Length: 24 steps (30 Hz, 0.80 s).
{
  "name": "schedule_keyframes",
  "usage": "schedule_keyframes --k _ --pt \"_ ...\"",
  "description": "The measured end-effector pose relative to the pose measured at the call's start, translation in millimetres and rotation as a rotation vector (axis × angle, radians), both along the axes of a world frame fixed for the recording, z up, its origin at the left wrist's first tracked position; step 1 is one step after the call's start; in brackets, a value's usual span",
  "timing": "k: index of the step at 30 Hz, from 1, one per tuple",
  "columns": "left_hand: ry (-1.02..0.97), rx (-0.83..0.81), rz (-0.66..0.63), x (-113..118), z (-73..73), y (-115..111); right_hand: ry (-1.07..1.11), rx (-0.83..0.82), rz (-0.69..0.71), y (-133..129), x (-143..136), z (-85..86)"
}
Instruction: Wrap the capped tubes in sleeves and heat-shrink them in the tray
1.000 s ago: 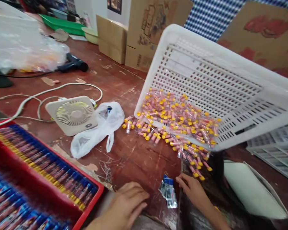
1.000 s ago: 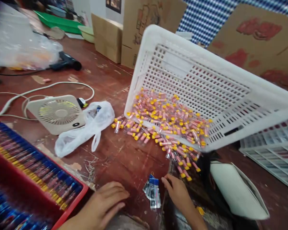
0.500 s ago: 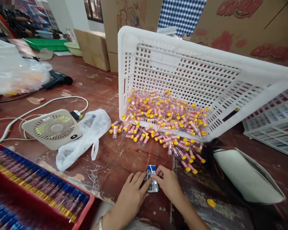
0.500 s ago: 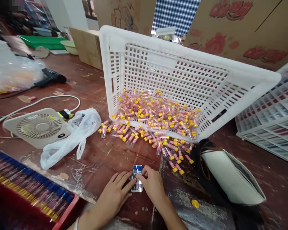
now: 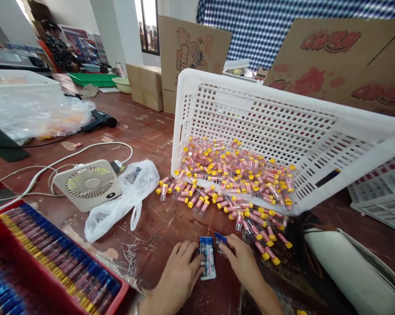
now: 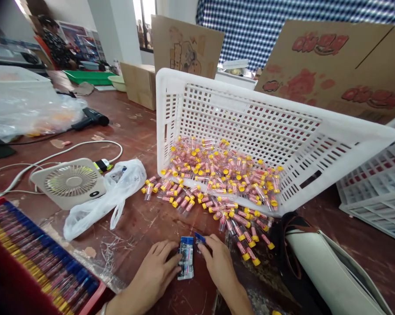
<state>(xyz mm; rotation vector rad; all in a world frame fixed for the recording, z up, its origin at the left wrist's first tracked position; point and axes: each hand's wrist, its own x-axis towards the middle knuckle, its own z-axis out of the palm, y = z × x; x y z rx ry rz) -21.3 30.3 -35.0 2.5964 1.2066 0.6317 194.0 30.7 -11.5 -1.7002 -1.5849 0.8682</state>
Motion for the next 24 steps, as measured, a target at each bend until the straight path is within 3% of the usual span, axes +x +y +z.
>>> schedule_keyframes --k 5,8,11,14,17,21,24 --pt "0.089 -0.052 0.131 37 30.9 78 0.269 -0.022 -0.124 5 12 -3.2" --pt "0.092 -0.091 0.202 71 33.6 118 0.424 -0.068 -0.162 7 14 0.0" --pt "0.061 -0.162 0.267 90 30.2 131 0.579 -0.107 -0.218 7 12 4.0" --pt "-0.024 -0.236 0.271 81 33.7 122 0.729 -0.118 -0.274 6 9 5.4" --pt "-0.178 -0.352 0.260 45 43.9 103 0.860 -0.102 -0.339 7 4 5.3" --pt "-0.845 -0.938 0.200 -6 51.2 64 1.004 -0.097 -0.404 9 -8 6.9" --pt "-1.186 -1.253 0.232 -21 48.5 29 1.094 -0.095 -0.428 11 -23 9.1"
